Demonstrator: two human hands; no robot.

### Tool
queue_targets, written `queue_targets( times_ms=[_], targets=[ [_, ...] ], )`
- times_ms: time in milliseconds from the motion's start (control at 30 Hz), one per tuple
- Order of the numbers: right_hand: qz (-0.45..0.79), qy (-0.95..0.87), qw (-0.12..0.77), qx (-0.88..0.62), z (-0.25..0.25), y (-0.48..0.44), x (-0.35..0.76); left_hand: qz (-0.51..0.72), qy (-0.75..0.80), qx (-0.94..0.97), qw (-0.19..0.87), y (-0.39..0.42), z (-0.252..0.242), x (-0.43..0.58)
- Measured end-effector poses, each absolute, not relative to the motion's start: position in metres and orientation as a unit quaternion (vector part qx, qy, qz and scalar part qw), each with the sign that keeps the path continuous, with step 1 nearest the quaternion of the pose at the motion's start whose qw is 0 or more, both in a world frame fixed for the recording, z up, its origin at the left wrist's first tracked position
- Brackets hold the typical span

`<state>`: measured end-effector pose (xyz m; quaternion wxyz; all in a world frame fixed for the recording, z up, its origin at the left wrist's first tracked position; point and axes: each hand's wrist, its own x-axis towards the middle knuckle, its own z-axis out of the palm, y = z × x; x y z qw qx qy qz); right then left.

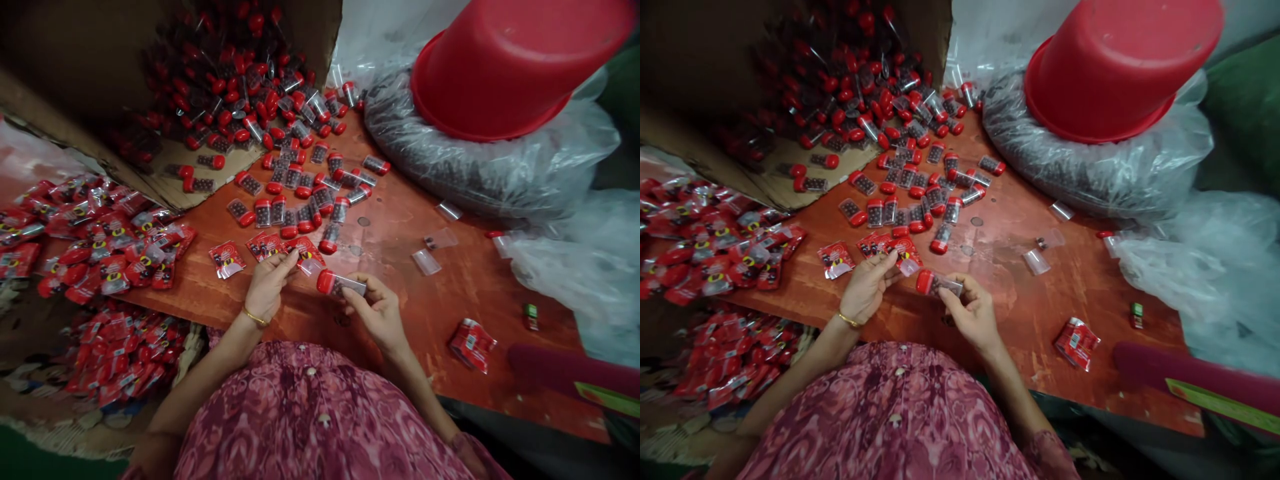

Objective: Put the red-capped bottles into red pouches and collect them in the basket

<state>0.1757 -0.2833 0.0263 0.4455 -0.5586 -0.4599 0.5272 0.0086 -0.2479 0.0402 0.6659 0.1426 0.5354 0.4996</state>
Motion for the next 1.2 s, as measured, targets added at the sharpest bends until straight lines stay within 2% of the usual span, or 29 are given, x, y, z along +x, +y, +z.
queue_targets(
  times_ms=[400,733,967,1200],
  targets=[
    [0.509,-0.453,0.465,-0.566,0.026,-0.283,0.166,0.484,0.53,0.178,0.673,-0.252,0.042,0.01],
    [0.564,-0.447,0.447,-0.532,0.019,-0.286,0.163,0.497,0.501,0.205,0.678,-0.253,0.035,0.02],
    [0.505,-0.435,0.507,-0.546,0.011,-0.282,0.153,0.484,0.518,0.209,0.674,-0.259,0.025,0.028],
    [0.511,-0.448,0.506,-0.532,0.012,-0.278,0.153,0.467,0.493,0.329,0.656,-0.257,0.03,0.013]
  ],
)
